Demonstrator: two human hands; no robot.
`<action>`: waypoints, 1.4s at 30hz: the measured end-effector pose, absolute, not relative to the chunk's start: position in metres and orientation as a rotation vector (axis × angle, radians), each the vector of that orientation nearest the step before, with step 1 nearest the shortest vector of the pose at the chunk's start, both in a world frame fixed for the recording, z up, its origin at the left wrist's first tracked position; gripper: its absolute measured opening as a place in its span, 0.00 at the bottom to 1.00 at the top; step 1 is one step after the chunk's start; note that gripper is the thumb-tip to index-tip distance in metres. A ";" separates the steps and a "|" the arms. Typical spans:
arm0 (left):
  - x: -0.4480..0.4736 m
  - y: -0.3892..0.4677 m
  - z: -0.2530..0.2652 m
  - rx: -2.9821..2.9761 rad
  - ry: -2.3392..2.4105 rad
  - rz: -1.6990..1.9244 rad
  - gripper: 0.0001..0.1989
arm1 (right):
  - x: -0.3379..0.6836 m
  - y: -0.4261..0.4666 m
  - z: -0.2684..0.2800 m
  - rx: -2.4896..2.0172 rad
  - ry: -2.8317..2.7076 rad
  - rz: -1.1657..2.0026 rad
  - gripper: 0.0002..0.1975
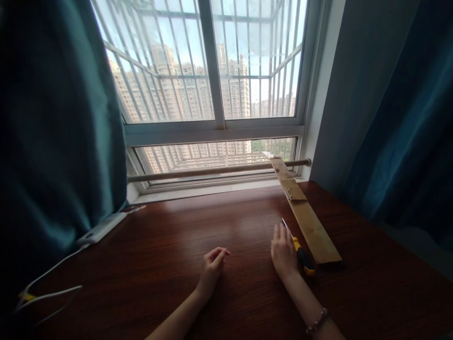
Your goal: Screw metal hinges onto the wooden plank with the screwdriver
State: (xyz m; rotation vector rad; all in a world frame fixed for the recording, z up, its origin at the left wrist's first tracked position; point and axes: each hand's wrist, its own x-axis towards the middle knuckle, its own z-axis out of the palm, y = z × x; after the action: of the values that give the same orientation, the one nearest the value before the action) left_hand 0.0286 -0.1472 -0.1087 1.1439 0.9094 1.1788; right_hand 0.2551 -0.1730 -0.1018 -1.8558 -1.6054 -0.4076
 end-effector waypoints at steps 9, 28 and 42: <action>0.032 -0.140 -0.116 0.997 0.635 1.387 0.25 | 0.117 -0.140 -0.120 -0.995 -1.486 0.667 0.27; 0.029 -0.153 -0.112 1.255 0.582 1.283 0.29 | 0.124 -0.167 -0.100 -0.715 -1.814 0.892 0.32; 0.037 -0.150 -0.109 1.137 0.588 1.221 0.20 | 0.121 -0.162 -0.103 -0.781 -1.676 0.911 0.22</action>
State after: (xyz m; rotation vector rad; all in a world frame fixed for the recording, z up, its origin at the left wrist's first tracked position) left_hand 0.0374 -0.1497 -0.1093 1.1373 0.5885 1.2208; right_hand 0.1208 -0.1623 -0.1034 -0.7812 -1.6758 0.9114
